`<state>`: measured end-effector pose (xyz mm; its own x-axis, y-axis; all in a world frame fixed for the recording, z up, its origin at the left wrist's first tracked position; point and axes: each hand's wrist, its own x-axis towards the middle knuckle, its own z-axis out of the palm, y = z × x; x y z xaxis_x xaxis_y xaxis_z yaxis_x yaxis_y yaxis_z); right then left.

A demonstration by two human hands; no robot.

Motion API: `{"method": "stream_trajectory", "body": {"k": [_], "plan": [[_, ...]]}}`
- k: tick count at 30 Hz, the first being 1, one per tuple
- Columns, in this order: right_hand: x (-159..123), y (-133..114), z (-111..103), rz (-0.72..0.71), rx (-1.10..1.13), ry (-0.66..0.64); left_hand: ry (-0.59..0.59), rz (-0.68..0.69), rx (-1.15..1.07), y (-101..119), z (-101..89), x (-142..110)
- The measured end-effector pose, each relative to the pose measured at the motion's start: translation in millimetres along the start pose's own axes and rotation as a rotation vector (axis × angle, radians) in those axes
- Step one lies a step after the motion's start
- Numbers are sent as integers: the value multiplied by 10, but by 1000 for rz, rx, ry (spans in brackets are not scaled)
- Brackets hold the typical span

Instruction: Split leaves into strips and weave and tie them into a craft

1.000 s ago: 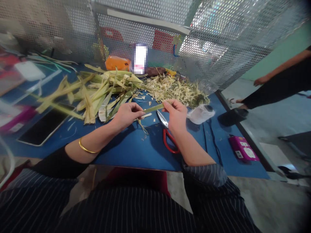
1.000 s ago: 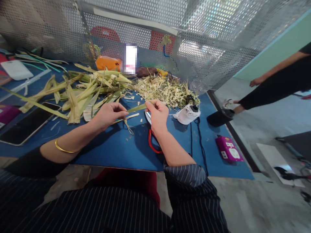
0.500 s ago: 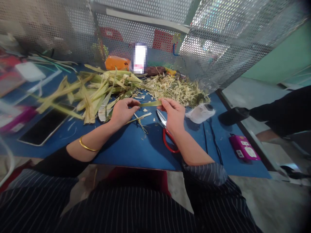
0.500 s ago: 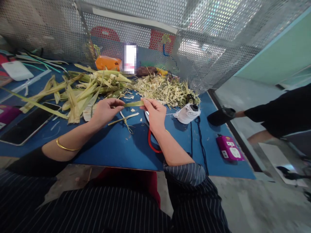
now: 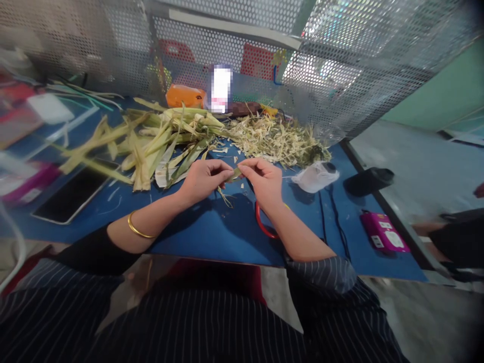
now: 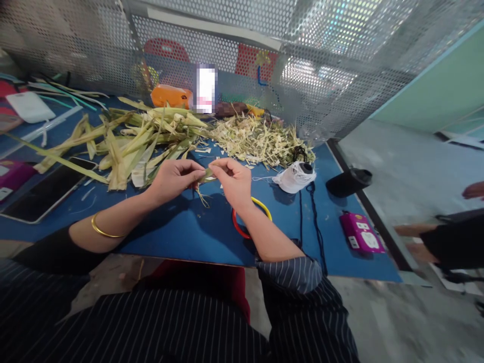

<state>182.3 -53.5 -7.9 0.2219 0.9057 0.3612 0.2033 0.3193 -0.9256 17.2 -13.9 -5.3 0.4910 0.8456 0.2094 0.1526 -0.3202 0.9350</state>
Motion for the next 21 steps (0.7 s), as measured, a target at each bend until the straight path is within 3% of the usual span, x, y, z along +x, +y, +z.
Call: {"method": "stream_trajectory", "body": {"k": [8,15,18,21], "plan": [[-15,38,56,46,198,77,-18,-5,-21,47,12,-16],[65,72,-38,253,351,-72,55,-72,-120,23,30,-14],[62,62,-45,279,338,-135,64,-88,-162,18,46,-16],[50,57,-31,252,311,-99,21,-93,-172,10,48,-15]]}}
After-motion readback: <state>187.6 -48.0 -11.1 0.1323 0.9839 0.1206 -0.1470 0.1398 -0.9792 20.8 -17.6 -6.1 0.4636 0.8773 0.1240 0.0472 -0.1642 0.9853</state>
